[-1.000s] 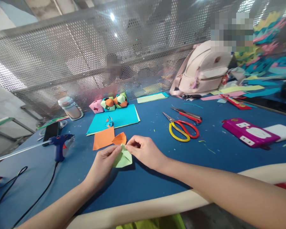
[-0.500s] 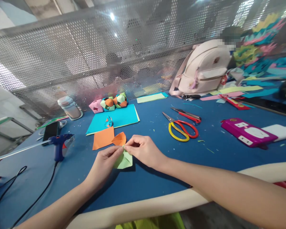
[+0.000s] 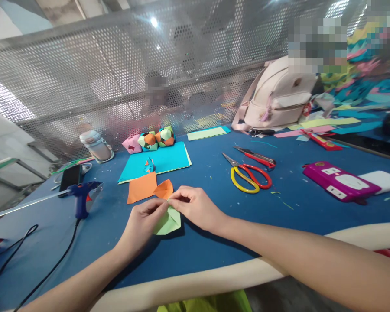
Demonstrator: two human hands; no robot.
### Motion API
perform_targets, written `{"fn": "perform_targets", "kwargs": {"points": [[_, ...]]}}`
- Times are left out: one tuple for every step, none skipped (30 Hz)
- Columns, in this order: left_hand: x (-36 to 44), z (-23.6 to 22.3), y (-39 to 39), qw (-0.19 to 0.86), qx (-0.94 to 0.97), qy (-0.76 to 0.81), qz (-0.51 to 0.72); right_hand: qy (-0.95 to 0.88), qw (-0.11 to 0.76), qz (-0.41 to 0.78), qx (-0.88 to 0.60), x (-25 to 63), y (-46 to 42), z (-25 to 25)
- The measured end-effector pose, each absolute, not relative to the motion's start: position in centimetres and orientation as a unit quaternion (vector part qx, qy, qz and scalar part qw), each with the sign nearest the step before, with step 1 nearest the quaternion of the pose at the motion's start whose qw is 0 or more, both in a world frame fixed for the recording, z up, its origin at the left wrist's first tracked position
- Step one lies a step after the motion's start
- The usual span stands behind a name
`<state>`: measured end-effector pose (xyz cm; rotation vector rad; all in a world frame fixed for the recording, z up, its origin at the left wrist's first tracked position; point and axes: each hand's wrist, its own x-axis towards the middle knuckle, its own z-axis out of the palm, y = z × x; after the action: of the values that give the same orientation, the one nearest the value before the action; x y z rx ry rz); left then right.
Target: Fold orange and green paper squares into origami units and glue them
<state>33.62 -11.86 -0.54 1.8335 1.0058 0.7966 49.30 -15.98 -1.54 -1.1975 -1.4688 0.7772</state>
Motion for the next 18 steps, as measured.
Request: {"fn": "perform_targets", "kwargs": {"points": [[33.63, -0.51, -11.91, 0.429, 0.742, 0.404, 0.32, -0.614, 0.523, 0.32, -0.497, 49.28, -16.01, -1.53], [33.66, -0.48, -11.98, 0.421, 0.746, 0.404, 0.32, -0.615, 0.526, 0.315, -0.496, 49.26, -16.06, -1.5], [33.68, -0.46, -12.04, 0.415, 0.75, 0.404, 0.32, -0.617, 0.527, 0.311, -0.495, 49.24, -16.12, -1.45], [33.72, -0.45, -12.1, 0.412, 0.753, 0.403, 0.319, -0.618, 0.528, 0.308, -0.494, 49.23, -16.17, -1.39], [33.74, -0.46, -12.15, 0.411, 0.754, 0.402, 0.318, -0.618, 0.529, 0.305, -0.495, 49.22, -16.22, -1.31], [33.76, -0.48, -12.17, 0.414, 0.753, 0.4, 0.318, -0.618, 0.529, 0.304, -0.496, 49.23, -16.26, -1.23], [33.77, -0.51, -12.16, 0.418, 0.751, 0.4, 0.318, -0.617, 0.528, 0.305, -0.498, 49.24, -16.28, -1.14], [33.77, -0.55, -12.13, 0.423, 0.747, 0.4, 0.319, -0.614, 0.527, 0.31, -0.5, 49.26, -16.28, -1.07], [33.75, -0.59, -12.06, 0.427, 0.742, 0.402, 0.324, -0.61, 0.526, 0.319, -0.5, 49.29, -16.26, -1.01], [33.73, -0.63, -11.98, 0.43, 0.736, 0.407, 0.33, -0.605, 0.523, 0.334, -0.499, 49.3, -16.23, -0.99], [33.7, -0.67, -11.88, 0.43, 0.728, 0.413, 0.337, -0.599, 0.516, 0.354, -0.499, 49.32, -16.19, -1.01], [33.67, -0.69, -11.78, 0.428, 0.721, 0.421, 0.347, -0.594, 0.506, 0.373, -0.502, 49.31, -16.14, -1.07], [33.65, -0.71, -11.7, 0.426, 0.714, 0.428, 0.355, -0.59, 0.494, 0.389, -0.507, 49.3, -16.09, -1.17], [33.63, -0.7, -11.63, 0.423, 0.708, 0.435, 0.362, -0.589, 0.479, 0.398, -0.515, 49.28, -16.04, -1.3], [33.63, -0.68, -11.6, 0.42, 0.705, 0.44, 0.366, -0.59, 0.467, 0.396, -0.525, 49.25, -15.98, -1.44], [33.64, -0.65, -11.6, 0.418, 0.704, 0.442, 0.368, -0.595, 0.459, 0.386, -0.535, 49.21, -15.93, -1.58], [33.66, -0.61, -11.62, 0.418, 0.705, 0.44, 0.368, -0.6, 0.455, 0.371, -0.543, 49.19, -15.87, -1.7], [33.69, -0.57, -11.67, 0.42, 0.707, 0.434, 0.368, -0.606, 0.454, 0.356, -0.548, 49.17, -15.82, -1.79]]}}
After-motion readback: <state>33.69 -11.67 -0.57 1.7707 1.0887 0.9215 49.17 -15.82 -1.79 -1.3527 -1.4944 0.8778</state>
